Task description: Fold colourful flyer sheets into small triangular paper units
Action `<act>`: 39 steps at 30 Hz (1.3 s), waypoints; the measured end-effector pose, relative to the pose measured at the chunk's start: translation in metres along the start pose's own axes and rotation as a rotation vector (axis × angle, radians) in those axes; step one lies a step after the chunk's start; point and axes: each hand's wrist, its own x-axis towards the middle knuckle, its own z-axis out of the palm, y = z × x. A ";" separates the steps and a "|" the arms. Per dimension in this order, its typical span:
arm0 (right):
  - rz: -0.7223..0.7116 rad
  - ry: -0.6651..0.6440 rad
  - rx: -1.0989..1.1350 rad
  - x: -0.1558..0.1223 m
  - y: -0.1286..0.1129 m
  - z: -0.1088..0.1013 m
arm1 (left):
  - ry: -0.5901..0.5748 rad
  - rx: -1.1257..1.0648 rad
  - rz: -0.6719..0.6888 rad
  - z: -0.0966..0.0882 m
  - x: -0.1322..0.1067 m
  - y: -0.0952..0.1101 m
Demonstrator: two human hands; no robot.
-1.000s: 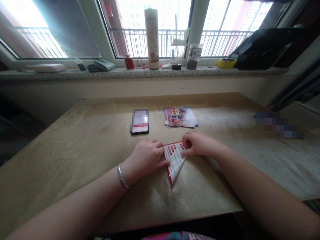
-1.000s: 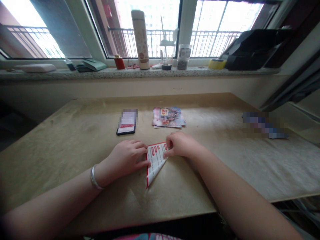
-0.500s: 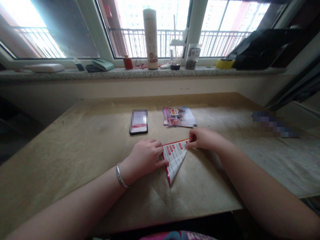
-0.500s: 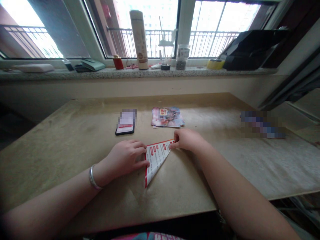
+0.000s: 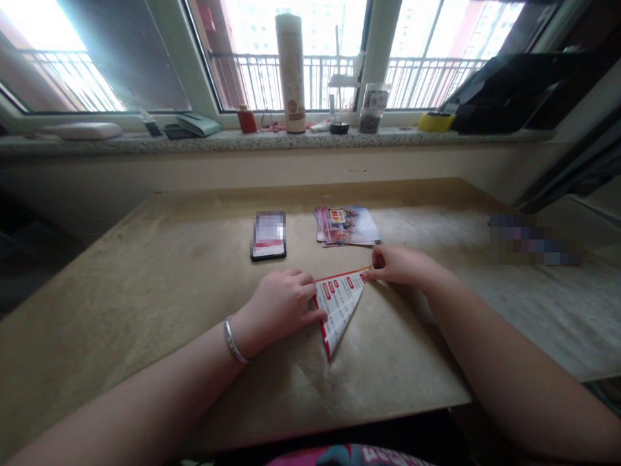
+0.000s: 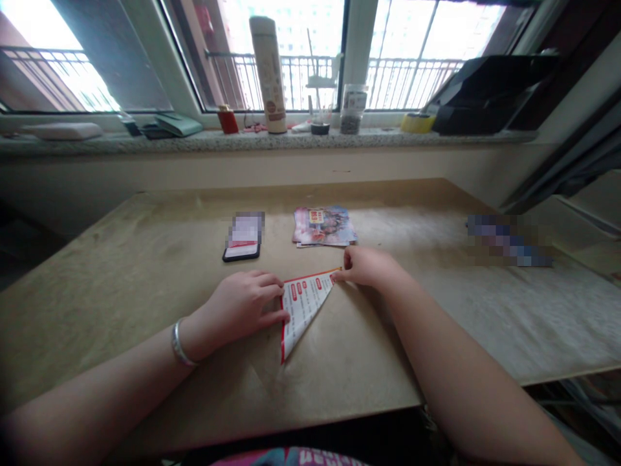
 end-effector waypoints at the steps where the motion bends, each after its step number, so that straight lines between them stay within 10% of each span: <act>1: 0.002 -0.001 -0.003 0.000 0.001 0.000 | 0.001 -0.001 0.001 0.001 0.000 0.000; 25: 0.025 0.088 0.125 0.008 0.010 0.000 | -0.015 0.006 -0.005 0.002 0.000 -0.001; 33: -0.604 -0.045 0.342 -0.006 -0.008 -0.002 | 0.003 -0.006 0.001 0.002 -0.001 -0.001; 39: -0.715 -0.085 0.268 -0.005 -0.011 0.002 | 0.064 -0.024 0.041 0.007 0.000 -0.006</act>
